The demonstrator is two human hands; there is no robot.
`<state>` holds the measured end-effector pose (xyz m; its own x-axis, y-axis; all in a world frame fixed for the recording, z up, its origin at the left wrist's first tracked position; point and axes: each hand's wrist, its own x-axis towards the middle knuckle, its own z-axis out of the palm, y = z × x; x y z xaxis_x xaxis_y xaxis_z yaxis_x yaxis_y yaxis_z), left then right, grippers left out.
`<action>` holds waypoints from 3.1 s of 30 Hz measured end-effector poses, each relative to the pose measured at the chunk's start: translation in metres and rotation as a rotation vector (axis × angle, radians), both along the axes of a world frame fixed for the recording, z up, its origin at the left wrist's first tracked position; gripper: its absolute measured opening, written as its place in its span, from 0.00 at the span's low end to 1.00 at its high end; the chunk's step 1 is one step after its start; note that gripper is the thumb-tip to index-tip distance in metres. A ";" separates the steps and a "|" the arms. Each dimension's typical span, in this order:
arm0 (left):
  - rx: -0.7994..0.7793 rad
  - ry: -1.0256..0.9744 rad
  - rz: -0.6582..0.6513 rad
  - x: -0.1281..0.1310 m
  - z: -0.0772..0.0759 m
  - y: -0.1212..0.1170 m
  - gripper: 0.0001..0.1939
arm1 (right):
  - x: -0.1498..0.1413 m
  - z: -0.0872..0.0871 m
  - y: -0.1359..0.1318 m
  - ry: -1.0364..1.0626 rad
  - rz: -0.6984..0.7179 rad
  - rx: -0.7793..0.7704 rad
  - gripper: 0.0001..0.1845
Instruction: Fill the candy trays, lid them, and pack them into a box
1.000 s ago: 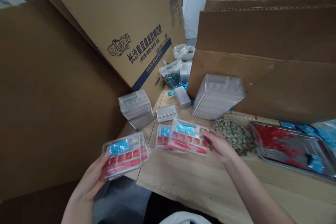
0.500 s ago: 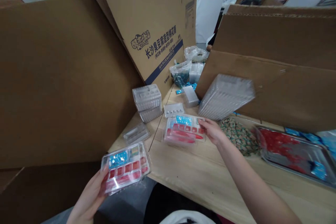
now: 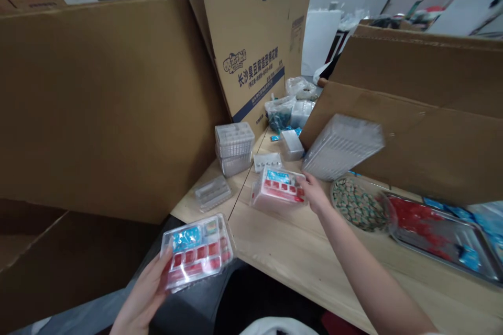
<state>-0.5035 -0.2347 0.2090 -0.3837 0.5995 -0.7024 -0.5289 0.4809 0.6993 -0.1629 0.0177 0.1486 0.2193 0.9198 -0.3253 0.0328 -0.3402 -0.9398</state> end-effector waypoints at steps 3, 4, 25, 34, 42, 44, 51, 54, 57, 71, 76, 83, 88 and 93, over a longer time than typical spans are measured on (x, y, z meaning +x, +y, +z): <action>0.015 -0.025 -0.005 -0.006 -0.003 -0.018 0.20 | 0.005 0.007 -0.002 -0.055 -0.061 0.014 0.21; 0.026 -0.044 -0.009 -0.008 -0.005 -0.024 0.21 | 0.008 0.011 -0.005 -0.083 -0.094 0.029 0.21; 0.394 -0.094 0.394 -0.013 -0.023 -0.150 0.29 | -0.242 0.036 -0.223 0.147 1.265 -0.300 0.28; 0.548 -0.097 1.179 0.036 -0.062 -0.213 0.31 | -0.322 0.006 -0.247 0.023 1.703 -0.518 0.40; 0.764 -0.055 1.697 0.131 -0.073 -0.236 0.34 | -0.330 -0.014 -0.353 -0.025 2.064 -0.516 0.33; 0.751 0.004 1.866 0.141 -0.072 -0.234 0.36 | -0.319 -0.018 -0.386 -0.014 2.148 -0.496 0.32; 0.643 0.200 2.305 0.189 -0.094 -0.310 0.35 | -0.256 -0.034 -0.503 -0.077 2.385 -0.413 0.36; 0.621 0.365 2.307 0.230 -0.116 -0.368 0.34 | -0.226 -0.052 -0.556 -0.120 2.490 -0.361 0.37; 0.560 0.494 2.241 0.282 -0.135 -0.432 0.34 | -0.196 -0.074 -0.611 -0.229 2.634 -0.469 0.37; 0.443 0.226 2.437 0.509 -0.255 -0.650 0.31 | -0.001 -0.170 -0.855 -0.560 2.987 -0.696 0.31; 0.464 0.145 2.544 0.570 -0.298 -0.697 0.31 | 0.037 -0.208 -0.886 -0.709 2.915 -0.598 0.35; 0.459 0.123 2.729 0.632 -0.356 -0.758 0.25 | 0.033 -0.272 -0.829 -0.902 2.993 -0.301 0.22; 0.515 0.093 2.877 0.639 -0.394 -0.776 0.14 | 0.034 -0.296 -0.793 -1.163 3.020 -0.063 0.20; 0.603 0.016 3.030 0.634 -0.427 -0.780 0.16 | 0.034 -0.301 -0.783 -1.211 3.175 0.150 0.22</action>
<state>0.1303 -1.0146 -0.2179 0.0551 -0.6192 -0.7833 0.7320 -0.5084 0.4535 -0.1286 -0.7654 -0.1525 -0.0748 -0.5103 -0.8568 -0.2648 0.8385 -0.4763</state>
